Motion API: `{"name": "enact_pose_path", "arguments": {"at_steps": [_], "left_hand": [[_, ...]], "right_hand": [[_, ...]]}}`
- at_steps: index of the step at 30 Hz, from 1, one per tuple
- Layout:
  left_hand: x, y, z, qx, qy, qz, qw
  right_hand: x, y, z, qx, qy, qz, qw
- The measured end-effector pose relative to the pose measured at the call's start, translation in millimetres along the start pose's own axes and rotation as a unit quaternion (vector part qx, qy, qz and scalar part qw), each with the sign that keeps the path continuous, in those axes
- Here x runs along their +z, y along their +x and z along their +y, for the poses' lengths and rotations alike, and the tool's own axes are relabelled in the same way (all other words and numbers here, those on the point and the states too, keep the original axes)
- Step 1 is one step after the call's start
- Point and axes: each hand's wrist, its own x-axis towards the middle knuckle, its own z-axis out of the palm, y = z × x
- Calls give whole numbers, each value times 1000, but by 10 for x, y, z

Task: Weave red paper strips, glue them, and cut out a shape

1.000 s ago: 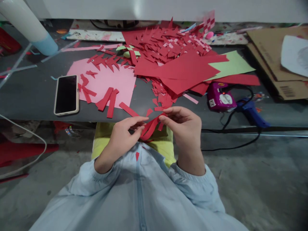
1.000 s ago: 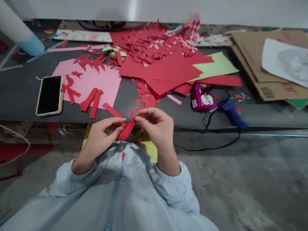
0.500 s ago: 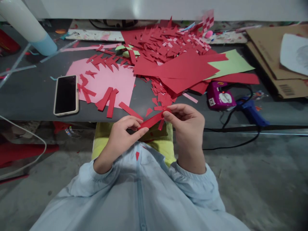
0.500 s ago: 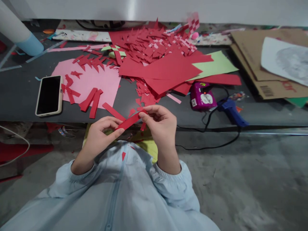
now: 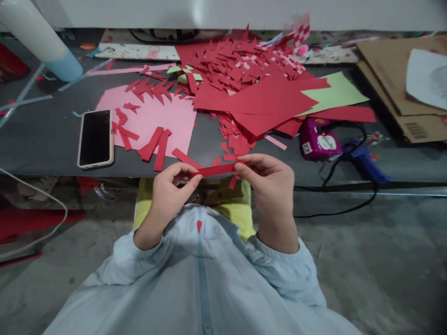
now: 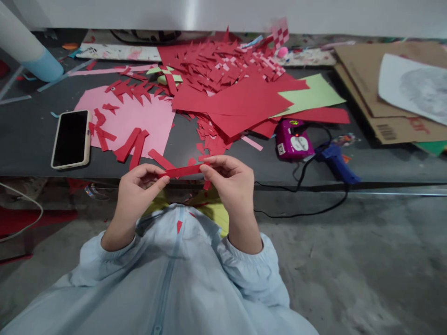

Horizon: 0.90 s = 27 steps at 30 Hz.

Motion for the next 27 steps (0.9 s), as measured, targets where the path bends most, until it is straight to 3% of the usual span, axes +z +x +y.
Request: {"name": "enact_pose_path", "arguments": {"at_steps": [8,27], "left_hand": [[-47,64,-20,-39,-81,19,996],[-87,76,-20,-67,-94,25,993]], "right_hand": [[11,-18,-28,16,-1,-1,1000],[19,-10,-21,18,-24,6,1000]]}}
